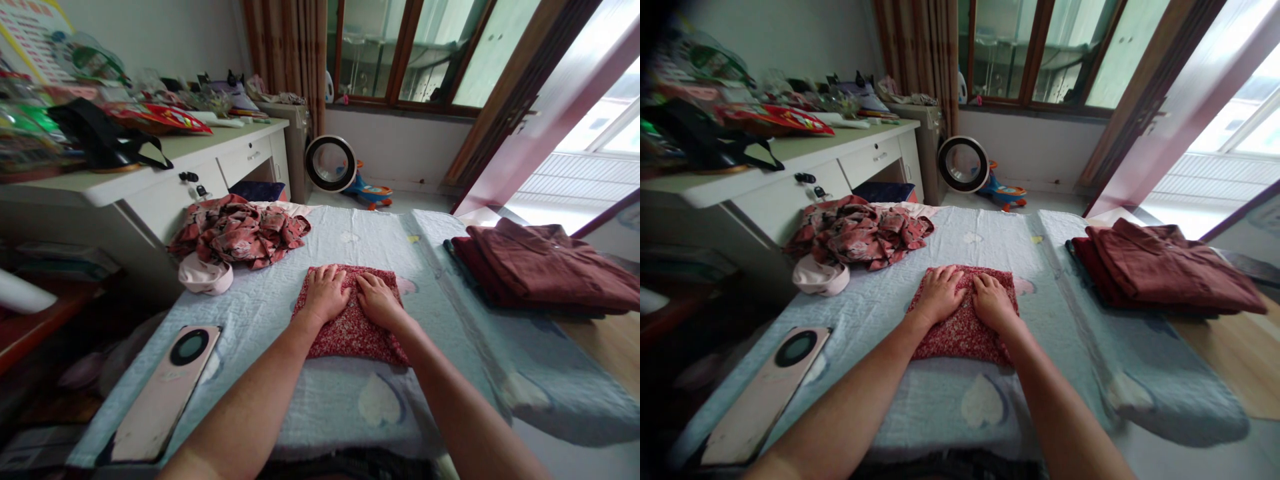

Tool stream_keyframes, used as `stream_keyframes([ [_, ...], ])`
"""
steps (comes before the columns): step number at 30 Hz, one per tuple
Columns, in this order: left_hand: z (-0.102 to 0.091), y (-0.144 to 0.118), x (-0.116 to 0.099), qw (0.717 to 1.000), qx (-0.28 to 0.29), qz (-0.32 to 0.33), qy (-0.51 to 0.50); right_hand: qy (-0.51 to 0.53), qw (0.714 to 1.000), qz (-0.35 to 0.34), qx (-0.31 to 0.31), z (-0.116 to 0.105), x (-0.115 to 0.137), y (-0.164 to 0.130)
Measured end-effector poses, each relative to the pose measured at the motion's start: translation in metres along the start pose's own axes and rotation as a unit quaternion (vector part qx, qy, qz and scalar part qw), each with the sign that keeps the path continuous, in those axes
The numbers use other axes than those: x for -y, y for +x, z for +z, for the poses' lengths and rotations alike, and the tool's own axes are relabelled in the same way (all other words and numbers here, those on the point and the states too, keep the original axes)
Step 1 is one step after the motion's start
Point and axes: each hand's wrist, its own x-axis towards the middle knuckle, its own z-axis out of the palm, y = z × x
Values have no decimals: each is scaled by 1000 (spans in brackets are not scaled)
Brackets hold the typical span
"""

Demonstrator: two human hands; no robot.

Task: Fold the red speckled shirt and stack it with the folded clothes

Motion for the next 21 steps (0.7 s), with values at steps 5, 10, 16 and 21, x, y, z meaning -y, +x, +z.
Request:
stream_keyframes([
  [5, 2, -1, 0, 1000, -8, 2, 7, -20, 998, 49, -33, 13, 9, -12],
  [10, 3, -1, 0, 1000, -9, 2, 14, -25, 994, 88, -55, 15, 11, -15],
  [16, 4, 0, 1, 1000, -5, -1, 5, 22, 993, 98, -65, 14, 6, -15],
  [21, 2, 0, 1, 1000, 0, -2, 3, 67, 982, 62, -164, 13, -2, -17],
])
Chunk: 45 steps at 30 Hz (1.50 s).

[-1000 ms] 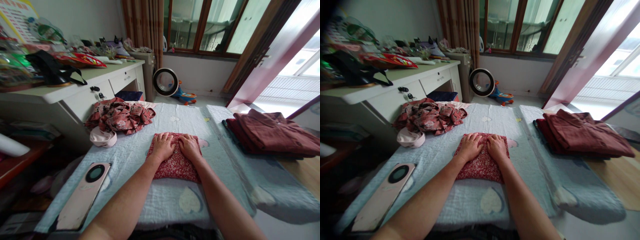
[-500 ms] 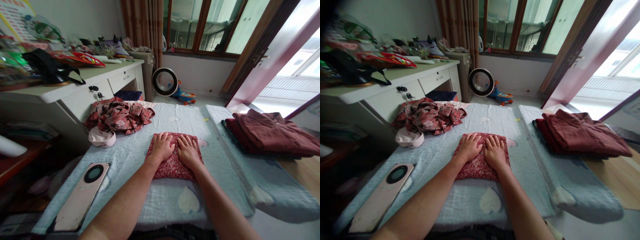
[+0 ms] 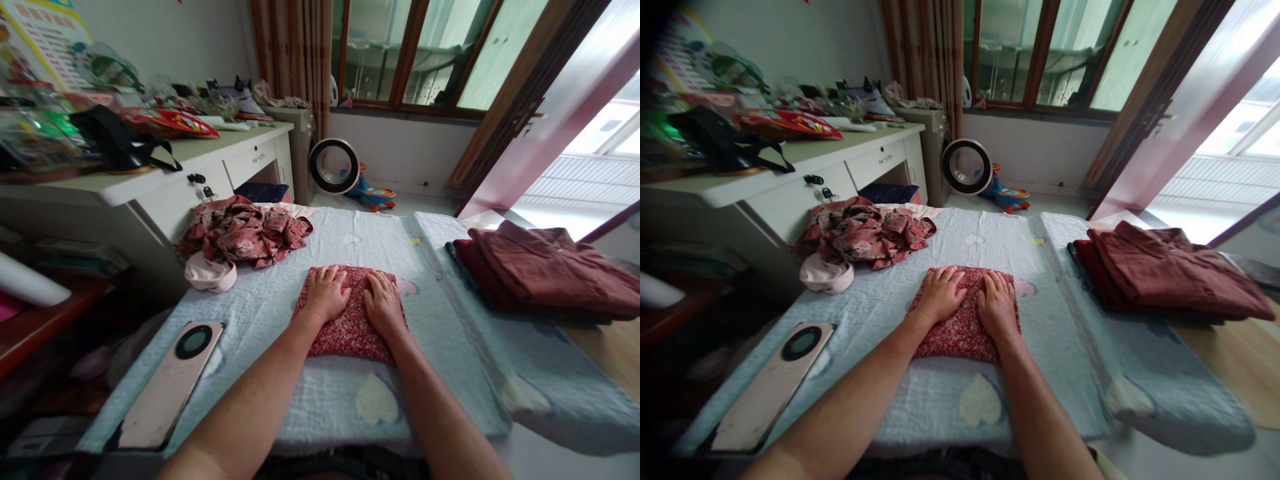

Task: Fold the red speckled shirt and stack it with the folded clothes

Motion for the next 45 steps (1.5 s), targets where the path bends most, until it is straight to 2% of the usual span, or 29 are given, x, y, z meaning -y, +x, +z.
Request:
stream_keyframes([
  [3, 0, 0, 0, 1000, -2, 4, 0, 23, 998, -50, -35, -4, -4, 0],
  [7, 0, 0, 0, 1000, -12, 3, 2, 17, 997, -66, 20, -4, -4, 1],
  [13, 0, 0, -1, 1000, -5, -1, 1, -64, 996, 3, 60, 1, 2, -1],
  [20, 1, 0, -1, 1000, -4, -1, 2, -77, 993, 71, 44, 0, 2, -4],
  [22, 0, 0, 0, 1000, -6, 2, 2, -57, 997, 48, 17, -3, 1, -3],
  [24, 0, 0, 0, 1000, -4, 4, 2, -24, 1000, -15, 4, -7, 2, -2],
  [27, 0, 0, 1, 1000, -2, 7, 1, 19, 994, -98, 53, -10, 5, -1],
  [30, 3, 2, 4, 1000, -6, 11, -4, 14, 988, -95, 120, -9, 9, -1],
  [34, 9, 5, 10, 1000, -11, 11, -20, -10, 987, -67, 146, -8, 12, -1],
  [41, 11, 17, 24, 997, 75, -14, -15, -12, 986, -60, 156, -11, 12, -1],
  [45, 8, 26, 41, 995, 94, -37, -23, -9, 986, -60, 155, -9, 11, 0],
])
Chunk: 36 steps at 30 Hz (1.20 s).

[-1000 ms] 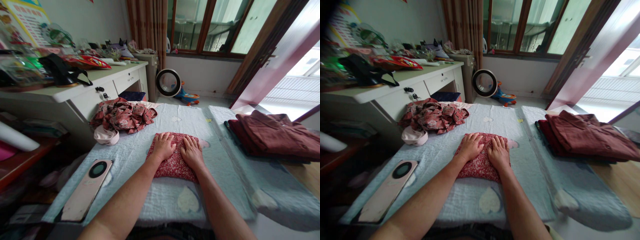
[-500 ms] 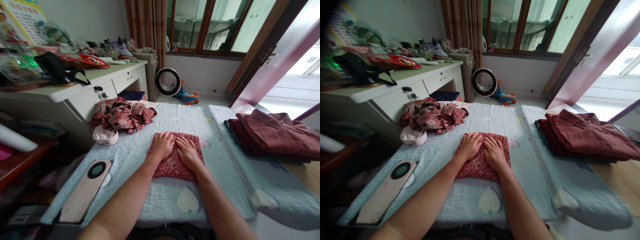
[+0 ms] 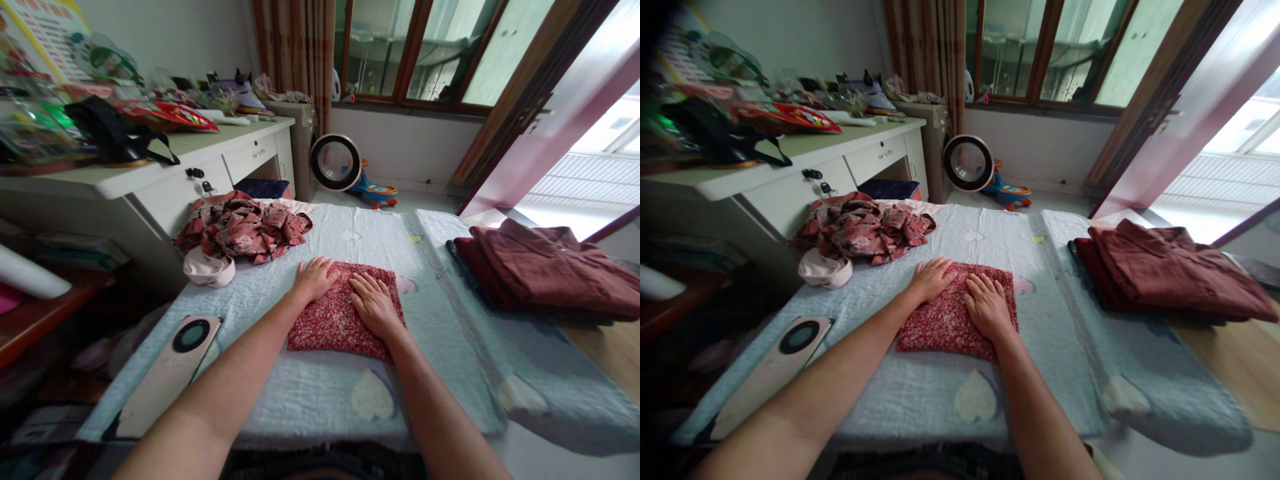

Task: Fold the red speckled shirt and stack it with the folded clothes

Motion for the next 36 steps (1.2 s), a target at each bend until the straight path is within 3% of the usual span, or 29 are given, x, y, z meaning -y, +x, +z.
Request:
stream_keyframes([
  [5, -19, -4, 14, 999, -6, -38, 18, 1, 1000, -3, -4, 3, -3, 1],
  [9, -33, -37, -2, 998, -44, 1, 34, 2, 1000, -5, -7, 3, -4, 1],
  [13, -21, -77, -25, 992, -44, 113, 38, -5, 1000, -7, -11, 6, -5, 2],
  [16, -5, -93, -31, 991, -28, 127, 40, -11, 1000, -9, -14, 7, -6, 2],
  [20, 3, -95, -25, 992, -25, 118, 46, -10, 1000, -11, -18, 6, -5, 1],
  [32, -18, -97, -8, 997, 51, 13, 53, 4, 1000, -8, -12, 3, -4, 1],
  [36, -27, -97, -17, 997, 6, -25, 75, 7, 1000, -5, -6, 3, -4, 1],
])
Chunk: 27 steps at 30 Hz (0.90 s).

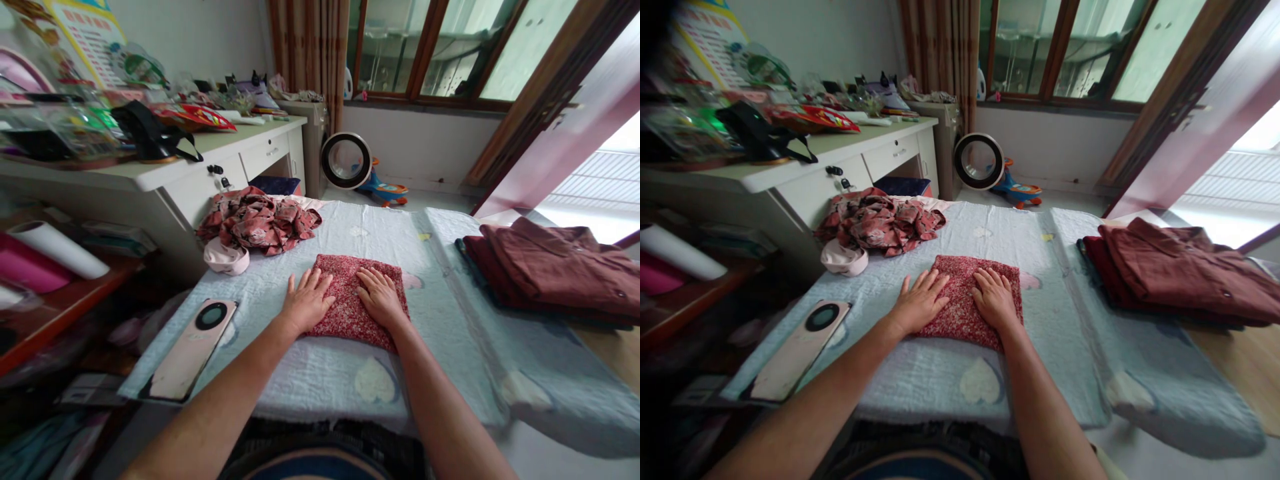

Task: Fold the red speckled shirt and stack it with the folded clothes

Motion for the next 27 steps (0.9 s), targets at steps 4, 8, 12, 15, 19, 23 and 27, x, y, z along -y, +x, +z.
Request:
stream_keyframes([
  [4, 1, -4, -17, 996, -80, 28, 3, 3, 1000, 0, -7, 0, 0, 0],
  [8, 15, -10, -24, 996, -43, 71, -17, 4, 1000, -1, -8, 0, 0, 0],
  [12, 23, -15, -16, 998, -20, 54, -15, 6, 1000, -1, -7, 0, 0, 0],
  [15, 19, -17, -8, 999, -1, 28, -17, 10, 1000, -1, -3, -2, 0, 0],
  [19, 6, -13, -5, 1000, 11, -22, -9, 8, 1000, -3, -3, -3, 1, 0],
  [23, -2, -3, -23, 998, -60, 4, -7, 6, 1000, -4, -9, -1, 0, 0],
  [27, 7, 5, -45, 989, -87, 104, -56, 2, 1000, -8, -17, 2, -1, 0],
])
